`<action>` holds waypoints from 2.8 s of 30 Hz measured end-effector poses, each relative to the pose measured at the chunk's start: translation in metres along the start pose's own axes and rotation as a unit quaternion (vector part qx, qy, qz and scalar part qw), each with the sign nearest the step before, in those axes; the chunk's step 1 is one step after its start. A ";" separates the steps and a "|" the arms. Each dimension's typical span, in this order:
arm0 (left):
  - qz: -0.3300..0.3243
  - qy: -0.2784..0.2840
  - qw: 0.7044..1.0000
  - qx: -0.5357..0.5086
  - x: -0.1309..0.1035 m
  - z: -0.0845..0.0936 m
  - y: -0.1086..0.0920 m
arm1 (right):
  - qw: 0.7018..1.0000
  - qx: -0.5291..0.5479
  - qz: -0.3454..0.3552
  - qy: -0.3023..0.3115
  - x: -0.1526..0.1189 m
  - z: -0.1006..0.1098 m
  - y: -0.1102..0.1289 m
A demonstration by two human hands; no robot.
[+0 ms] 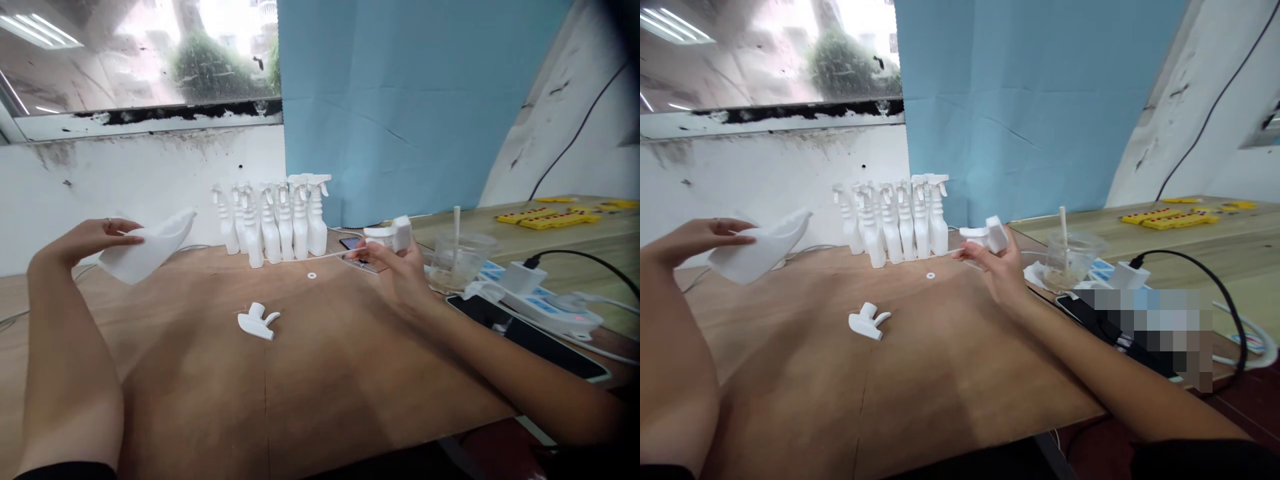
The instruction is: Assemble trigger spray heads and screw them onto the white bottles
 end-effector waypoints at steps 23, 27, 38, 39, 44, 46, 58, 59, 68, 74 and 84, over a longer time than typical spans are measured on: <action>-0.130 0.121 0.981 0.081 -0.029 -0.015 -0.134 | 0.955 0.203 -0.176 -0.121 0.012 0.019 -0.019; -0.127 0.136 0.979 0.083 -0.028 -0.018 -0.138 | 0.954 0.196 -0.188 -0.123 0.012 0.019 -0.019; -0.121 0.147 0.980 0.064 -0.029 -0.018 -0.139 | 0.972 0.157 -0.152 -0.090 0.010 0.019 -0.019; -0.121 0.146 0.980 0.064 -0.029 -0.018 -0.139 | 0.970 0.164 -0.152 -0.094 0.010 0.018 -0.018; -0.115 0.144 0.981 0.065 -0.033 -0.017 -0.140 | 0.965 0.174 -0.175 -0.093 0.007 0.015 -0.016; -0.115 0.143 0.981 0.065 -0.033 -0.017 -0.140 | 0.965 0.168 -0.176 -0.095 0.007 0.015 -0.016; -0.124 0.141 0.980 0.070 -0.032 -0.017 -0.138 | 0.980 0.107 -0.161 -0.053 0.003 0.012 -0.012; -0.123 0.140 0.980 0.071 -0.032 -0.016 -0.138 | 0.981 0.103 -0.157 -0.049 0.003 0.011 -0.012; -0.113 0.132 0.983 0.064 -0.034 -0.015 -0.138 | 0.978 0.117 -0.164 -0.051 0.002 0.007 -0.010; -0.124 0.135 0.981 0.063 -0.033 -0.015 -0.137 | 0.977 0.127 -0.166 -0.048 0.001 0.008 -0.009; -0.160 0.137 0.974 0.079 -0.039 -0.021 -0.157 | 0.971 0.123 -0.205 0.006 -0.001 -0.004 -0.022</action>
Point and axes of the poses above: each hand's wrist, its own x-axis towards the middle knuckle, its own z-axis out of the back of the hand, y = z × x, the point moved 3 cm from there along x, towards the middle knuckle, and after that the axes turned 4 degrees about y, right-handed, at the moved point
